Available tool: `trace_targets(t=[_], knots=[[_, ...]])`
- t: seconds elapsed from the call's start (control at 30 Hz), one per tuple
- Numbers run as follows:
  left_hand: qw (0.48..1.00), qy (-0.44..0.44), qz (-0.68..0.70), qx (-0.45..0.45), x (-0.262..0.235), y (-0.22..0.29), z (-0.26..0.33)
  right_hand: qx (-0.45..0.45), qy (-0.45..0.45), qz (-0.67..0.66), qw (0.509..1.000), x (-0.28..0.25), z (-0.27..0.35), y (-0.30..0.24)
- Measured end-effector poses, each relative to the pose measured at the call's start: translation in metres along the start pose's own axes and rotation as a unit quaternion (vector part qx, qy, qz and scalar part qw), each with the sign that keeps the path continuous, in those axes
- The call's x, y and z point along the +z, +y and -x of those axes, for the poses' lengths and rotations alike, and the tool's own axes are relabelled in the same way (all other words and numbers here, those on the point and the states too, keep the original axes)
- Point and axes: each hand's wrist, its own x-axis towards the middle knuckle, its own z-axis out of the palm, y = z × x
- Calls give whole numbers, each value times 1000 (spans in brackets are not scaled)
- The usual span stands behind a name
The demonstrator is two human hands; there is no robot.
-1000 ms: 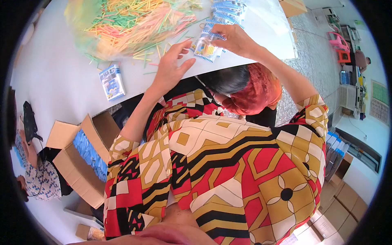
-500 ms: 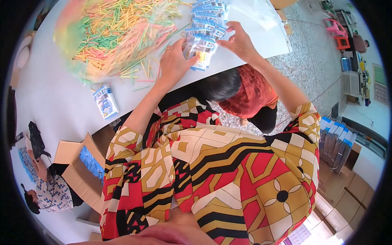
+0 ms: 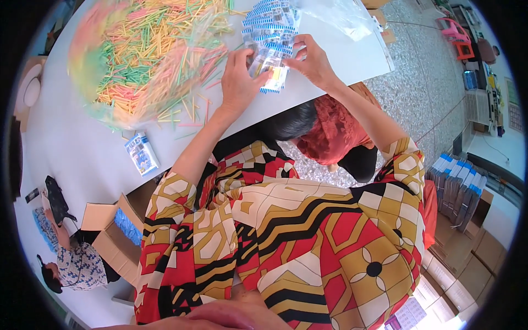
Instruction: Packaging colorful plastic straws into individual plastic bags at a factory workstation.
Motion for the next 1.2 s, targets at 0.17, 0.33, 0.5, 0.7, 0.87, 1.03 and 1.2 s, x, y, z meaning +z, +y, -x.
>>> trace_targets(t=[0.17,0.33,0.5,0.7,0.87,1.03,1.2], knots=[[992,117,36,36,24,2,-21,-34,21,2,999,-9,-10,5],[966,115,210,-99,29,6,-49,-10,14,-62,998,-2,-18,4],[958,132,217,-135,28,5,-68,-19,41,-13,999,6,-17,-6],[937,157,260,-171,34,10,-77,-26,41,3,999,11,-16,-2],[912,49,340,-223,36,-11,-83,-24,59,-94,994,21,-12,-6],[892,134,412,-132,45,-10,-82,-2,36,-121,992,20,-8,-3],[858,43,493,-138,25,5,-64,-67,51,-51,995,15,2,2]])
